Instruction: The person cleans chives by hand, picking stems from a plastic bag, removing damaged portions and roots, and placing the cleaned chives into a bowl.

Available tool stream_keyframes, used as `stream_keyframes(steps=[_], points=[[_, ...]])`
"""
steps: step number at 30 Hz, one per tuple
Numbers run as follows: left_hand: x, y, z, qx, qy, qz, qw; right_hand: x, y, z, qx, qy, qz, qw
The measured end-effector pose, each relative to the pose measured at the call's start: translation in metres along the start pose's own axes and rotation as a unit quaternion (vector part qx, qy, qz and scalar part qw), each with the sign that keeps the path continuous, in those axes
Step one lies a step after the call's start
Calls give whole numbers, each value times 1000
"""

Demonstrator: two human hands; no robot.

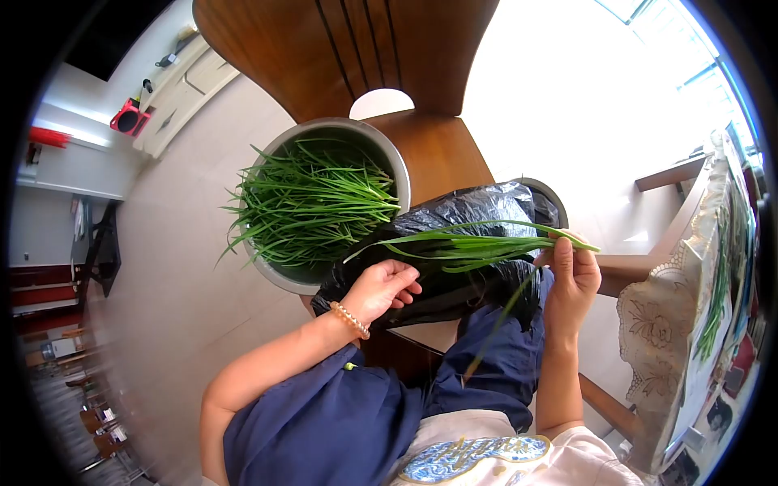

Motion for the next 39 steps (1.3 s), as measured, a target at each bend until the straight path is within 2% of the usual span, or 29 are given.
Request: stream_keyframes(steps=[2, 3, 5, 6, 10, 11, 12, 13, 15, 17, 19, 23, 25, 29, 31, 32, 35, 37, 39], points=[[-1, 0, 3, -15, 69, 20, 997, 1, 0, 2, 13, -10, -16, 1000], [-1, 0, 4, -15, 70, 21, 997, 3, 1, 4, 23, -14, -34, 999], [1, -1, 9, -35, 150, 34, 987, 4, 2, 5, 13, -9, -32, 999], [6, 0, 14, -28, 197, 75, 977, 6, 3, 4, 21, -10, -36, 999], [7, -2, 16, -31, 241, 102, 965, 5, 3, 6, 24, 4, -18, 1000], [7, -3, 16, -30, 241, 102, 965, 2, 2, 7, 19, 21, 1, 1000], [6, -4, 15, -29, 223, 90, 970, -3, 2, 4, -34, 79, 54, 995], [6, -5, 14, -29, 204, 78, 975, -8, -1, 6, -34, 79, 54, 995], [6, -5, 14, -27, 199, 79, 976, -19, -8, 12, -170, 160, 48, 971], [5, -7, 13, -27, 193, 82, 977, -22, -9, 10, -160, 170, 68, 970], [5, -8, 12, -13, 184, 73, 980, -27, -12, 7, -241, 211, 67, 945], [3, -9, 10, 9, 172, 58, 983, -29, -17, 1, -232, 194, 100, 948], [6, -7, 13, 15, 139, 50, 989, -30, -18, 2, -244, 191, 87, 947], [10, -4, 14, 26, 151, 39, 987, -31, -19, 3, -224, 173, 87, 955], [22, -5, 28, -48, 288, 125, 948, -32, -18, 6, -209, 163, 94, 960], [34, -7, 40, -99, 360, 171, 912, -33, -16, 7, -192, 147, 69, 968], [60, -17, 75, -88, 568, 269, 773, -36, -5, 0, -149, 116, 48, 981], [88, -13, 117, -187, 670, 218, 685, -37, 8, -8, -81, 69, 16, 994], [107, 9, 156, -287, 736, 153, 593, -34, 28, -32, -75, 45, 2, 996]])
Point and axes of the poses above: each hand's wrist, its own x-axis away from the middle knuckle, its own y-axis out of the palm, z = x × y, the point moved 2 cm from there along -x, towards the middle knuckle, and after that the axes turned 11 degrees about z, right-handed, at the moved point
